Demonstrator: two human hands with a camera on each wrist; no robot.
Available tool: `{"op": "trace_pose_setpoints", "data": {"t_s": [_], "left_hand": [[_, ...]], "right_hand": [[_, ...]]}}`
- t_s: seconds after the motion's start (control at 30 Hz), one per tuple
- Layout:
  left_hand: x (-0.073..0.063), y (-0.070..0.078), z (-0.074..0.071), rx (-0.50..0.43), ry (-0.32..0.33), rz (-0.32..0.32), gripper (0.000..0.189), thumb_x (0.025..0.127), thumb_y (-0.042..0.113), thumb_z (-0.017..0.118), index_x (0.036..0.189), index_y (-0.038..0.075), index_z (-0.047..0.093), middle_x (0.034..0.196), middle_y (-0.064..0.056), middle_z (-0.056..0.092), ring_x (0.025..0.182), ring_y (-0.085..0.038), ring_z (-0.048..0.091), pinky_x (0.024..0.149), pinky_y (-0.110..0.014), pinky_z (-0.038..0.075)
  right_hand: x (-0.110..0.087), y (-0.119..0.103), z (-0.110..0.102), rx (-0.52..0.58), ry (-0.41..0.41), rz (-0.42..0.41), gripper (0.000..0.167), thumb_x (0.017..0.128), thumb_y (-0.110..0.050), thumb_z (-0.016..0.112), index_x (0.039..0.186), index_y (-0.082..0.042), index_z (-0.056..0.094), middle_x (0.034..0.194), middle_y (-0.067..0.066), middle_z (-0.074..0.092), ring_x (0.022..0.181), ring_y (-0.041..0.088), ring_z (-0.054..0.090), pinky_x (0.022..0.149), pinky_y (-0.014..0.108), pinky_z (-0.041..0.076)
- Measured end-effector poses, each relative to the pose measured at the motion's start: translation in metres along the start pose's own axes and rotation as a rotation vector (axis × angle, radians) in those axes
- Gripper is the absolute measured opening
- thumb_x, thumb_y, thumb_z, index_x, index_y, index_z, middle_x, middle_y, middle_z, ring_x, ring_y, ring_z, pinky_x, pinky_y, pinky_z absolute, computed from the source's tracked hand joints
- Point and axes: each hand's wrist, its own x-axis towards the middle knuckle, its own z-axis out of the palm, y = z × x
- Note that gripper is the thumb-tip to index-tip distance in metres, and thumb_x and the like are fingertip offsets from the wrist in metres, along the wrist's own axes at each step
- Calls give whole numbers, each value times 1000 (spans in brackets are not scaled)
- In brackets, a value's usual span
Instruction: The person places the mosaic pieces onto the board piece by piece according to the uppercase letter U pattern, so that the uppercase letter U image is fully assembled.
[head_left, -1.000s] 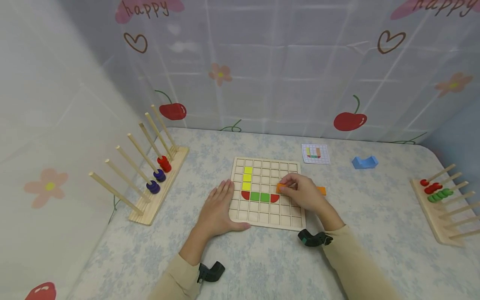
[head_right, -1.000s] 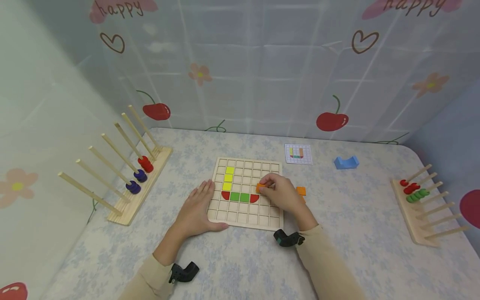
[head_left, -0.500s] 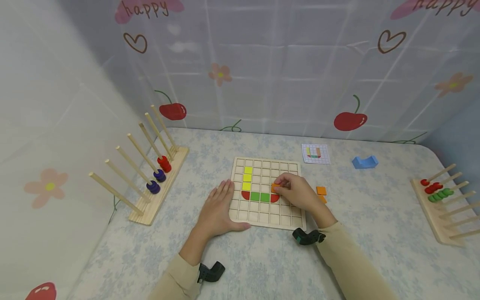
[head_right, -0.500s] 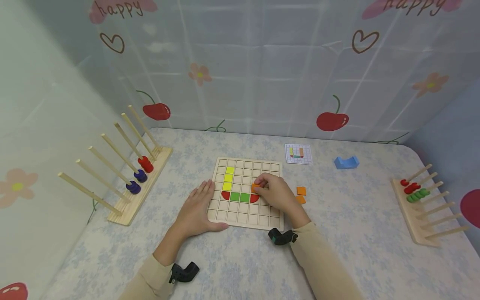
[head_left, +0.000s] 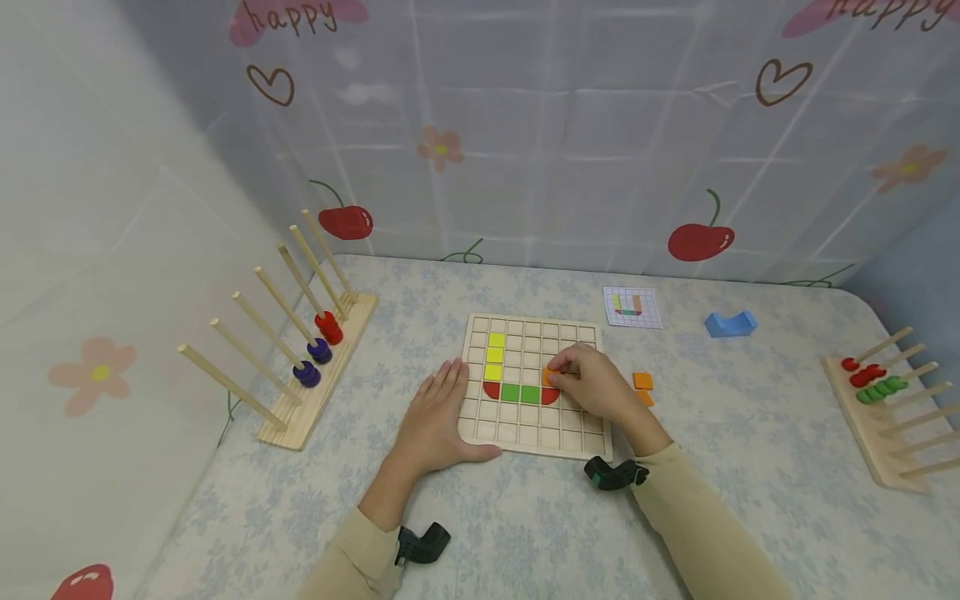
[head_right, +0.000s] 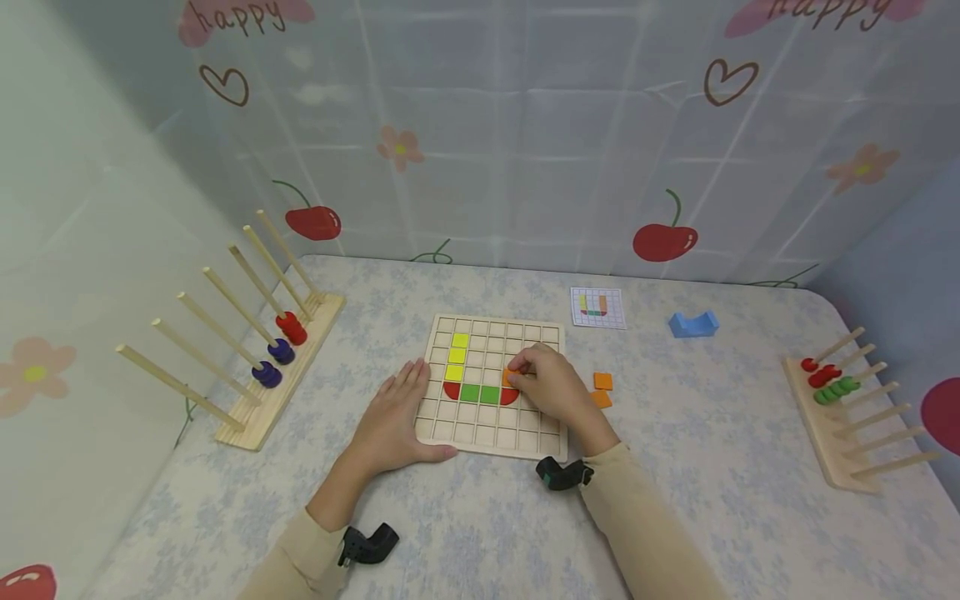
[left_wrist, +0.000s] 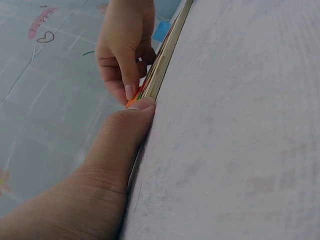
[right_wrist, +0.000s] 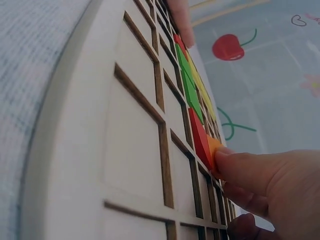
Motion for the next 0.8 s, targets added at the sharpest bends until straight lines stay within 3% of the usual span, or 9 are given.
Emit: {"op": "trace_pose_setpoints", "data": {"t_s": [0.27,0.47,0.8], "left_hand": [[1,-1,2,19,4,-1,137,62,83,68,160,8,8,168,-5,8,157,-19,5,127,-42,13],[1,0,2,7,8,1,137,62,83,69,160,8,9,168,-5,7,157,-20,4,127,-42,12],[0,0,1,-1,10,2,137,62,82,70,160,7,9,168,-6,8,157,-21,5,127,-43,12]], "right_hand": [[-6,0,-3,-9,-10,-43,9,94,-19,69,98,-16,76,102,1,63,88,17,57,80,33,49],[-15,8,-15,-14,11,-72,18,93,-21,71,109,-16,74,106,0,67,83,17,54,74,31,47],[-36,35,-50,-51,108,-11,27,95,-20,68,120,-9,69,106,7,65,71,17,48,57,26,43]]}}
